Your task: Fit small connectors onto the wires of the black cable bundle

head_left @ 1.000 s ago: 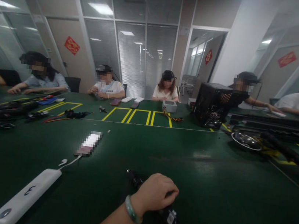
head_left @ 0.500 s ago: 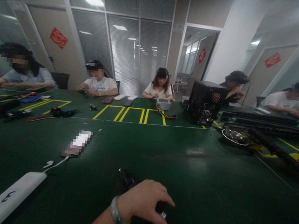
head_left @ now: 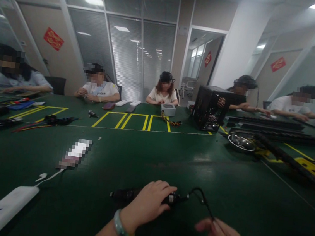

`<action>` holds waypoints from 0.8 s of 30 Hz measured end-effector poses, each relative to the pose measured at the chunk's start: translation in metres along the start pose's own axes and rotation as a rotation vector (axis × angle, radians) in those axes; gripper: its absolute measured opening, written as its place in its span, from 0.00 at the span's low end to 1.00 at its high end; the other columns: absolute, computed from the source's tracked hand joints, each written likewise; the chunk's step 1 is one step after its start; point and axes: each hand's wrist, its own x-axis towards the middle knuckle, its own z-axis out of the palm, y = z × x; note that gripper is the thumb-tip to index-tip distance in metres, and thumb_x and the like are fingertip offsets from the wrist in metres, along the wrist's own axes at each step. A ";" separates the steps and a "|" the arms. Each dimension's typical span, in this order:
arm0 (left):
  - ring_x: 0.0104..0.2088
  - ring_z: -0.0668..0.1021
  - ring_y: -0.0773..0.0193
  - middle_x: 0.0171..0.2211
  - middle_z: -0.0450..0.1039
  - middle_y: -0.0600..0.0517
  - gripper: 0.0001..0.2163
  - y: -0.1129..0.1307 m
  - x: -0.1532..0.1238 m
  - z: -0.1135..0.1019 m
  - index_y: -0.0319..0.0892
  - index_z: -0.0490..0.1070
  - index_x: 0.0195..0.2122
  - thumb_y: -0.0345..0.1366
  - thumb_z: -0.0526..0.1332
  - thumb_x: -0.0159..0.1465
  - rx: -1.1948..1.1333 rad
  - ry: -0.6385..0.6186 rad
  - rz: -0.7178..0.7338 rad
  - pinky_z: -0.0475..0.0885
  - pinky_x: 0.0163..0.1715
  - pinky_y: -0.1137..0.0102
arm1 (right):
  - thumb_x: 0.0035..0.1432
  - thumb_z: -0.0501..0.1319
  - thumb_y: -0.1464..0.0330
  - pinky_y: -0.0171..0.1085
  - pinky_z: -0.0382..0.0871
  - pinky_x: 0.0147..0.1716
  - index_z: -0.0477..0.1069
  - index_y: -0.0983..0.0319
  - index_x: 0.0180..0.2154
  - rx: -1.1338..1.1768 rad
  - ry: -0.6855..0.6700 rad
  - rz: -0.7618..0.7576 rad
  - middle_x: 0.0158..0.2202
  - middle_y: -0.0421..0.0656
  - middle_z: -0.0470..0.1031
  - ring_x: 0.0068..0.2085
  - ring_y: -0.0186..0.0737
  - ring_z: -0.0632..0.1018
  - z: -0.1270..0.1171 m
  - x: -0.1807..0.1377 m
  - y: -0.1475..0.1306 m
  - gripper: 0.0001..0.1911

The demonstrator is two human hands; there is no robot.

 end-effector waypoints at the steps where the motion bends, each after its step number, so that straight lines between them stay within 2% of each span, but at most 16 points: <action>1: 0.52 0.69 0.58 0.54 0.67 0.54 0.29 -0.001 0.001 0.001 0.56 0.58 0.61 0.36 0.66 0.60 0.013 0.021 -0.023 0.62 0.53 0.64 | 0.62 0.46 0.43 0.33 0.65 0.22 0.71 0.62 0.46 0.004 -0.004 -0.060 0.23 0.42 0.73 0.24 0.37 0.72 0.007 0.009 -0.015 0.33; 4: 0.52 0.69 0.58 0.53 0.68 0.53 0.27 -0.009 0.001 0.001 0.54 0.59 0.60 0.33 0.64 0.61 0.044 0.073 -0.071 0.63 0.52 0.63 | 0.65 0.46 0.49 0.35 0.68 0.28 0.70 0.62 0.48 -0.105 -0.038 -0.196 0.28 0.43 0.75 0.30 0.41 0.75 0.028 0.032 -0.046 0.28; 6: 0.53 0.69 0.58 0.54 0.68 0.54 0.26 -0.019 0.000 0.000 0.54 0.60 0.59 0.31 0.63 0.61 0.059 0.092 -0.080 0.63 0.53 0.63 | 0.65 0.47 0.51 0.37 0.68 0.32 0.72 0.59 0.46 -0.318 -0.046 -0.219 0.31 0.43 0.76 0.33 0.43 0.77 0.038 0.045 -0.048 0.24; 9: 0.55 0.68 0.59 0.56 0.67 0.54 0.26 -0.039 -0.002 -0.001 0.54 0.60 0.60 0.30 0.62 0.61 0.098 0.142 -0.124 0.61 0.56 0.61 | 0.60 0.57 0.53 0.43 0.69 0.42 0.76 0.59 0.42 -0.694 0.045 -0.147 0.40 0.48 0.78 0.41 0.51 0.77 0.042 0.058 -0.023 0.19; 11: 0.57 0.67 0.59 0.56 0.66 0.54 0.26 -0.050 -0.002 0.000 0.53 0.60 0.60 0.29 0.62 0.62 0.131 0.182 -0.165 0.56 0.61 0.58 | 0.57 0.60 0.55 0.48 0.66 0.50 0.70 0.61 0.53 -0.806 0.188 -0.103 0.50 0.52 0.74 0.48 0.56 0.75 0.039 0.061 0.002 0.26; 13: 0.59 0.65 0.58 0.58 0.64 0.53 0.26 -0.057 0.000 0.002 0.53 0.58 0.61 0.31 0.61 0.63 0.156 0.206 -0.166 0.51 0.63 0.55 | 0.58 0.58 0.54 0.49 0.65 0.53 0.59 0.61 0.62 -0.836 0.289 -0.084 0.58 0.52 0.66 0.52 0.55 0.74 0.032 0.059 0.024 0.34; 15: 0.60 0.64 0.56 0.60 0.62 0.52 0.27 -0.060 0.002 0.005 0.52 0.56 0.62 0.35 0.61 0.63 0.174 0.213 -0.152 0.49 0.64 0.53 | 0.59 0.56 0.51 0.46 0.68 0.51 0.55 0.59 0.64 -0.821 0.322 -0.086 0.59 0.51 0.65 0.51 0.52 0.74 0.025 0.053 0.037 0.36; 17: 0.60 0.64 0.55 0.60 0.62 0.51 0.27 -0.059 0.004 0.006 0.50 0.56 0.63 0.38 0.62 0.63 0.184 0.218 -0.145 0.49 0.64 0.52 | 0.60 0.55 0.50 0.43 0.70 0.47 0.55 0.59 0.64 -0.797 0.318 -0.079 0.55 0.50 0.68 0.47 0.49 0.76 0.018 0.045 0.041 0.36; 21: 0.58 0.67 0.54 0.57 0.66 0.50 0.24 -0.057 0.006 0.008 0.49 0.59 0.60 0.40 0.62 0.63 0.169 0.227 -0.176 0.53 0.62 0.52 | 0.60 0.55 0.50 0.40 0.72 0.42 0.55 0.58 0.64 -0.779 0.284 -0.064 0.48 0.47 0.71 0.43 0.46 0.77 0.013 0.038 0.031 0.35; 24: 0.57 0.68 0.54 0.57 0.66 0.51 0.24 -0.057 0.006 0.008 0.50 0.60 0.60 0.40 0.62 0.63 0.158 0.234 -0.184 0.56 0.60 0.52 | 0.61 0.54 0.52 0.41 0.70 0.45 0.57 0.56 0.63 -0.807 0.306 -0.135 0.51 0.46 0.69 0.46 0.46 0.75 0.014 0.043 0.016 0.31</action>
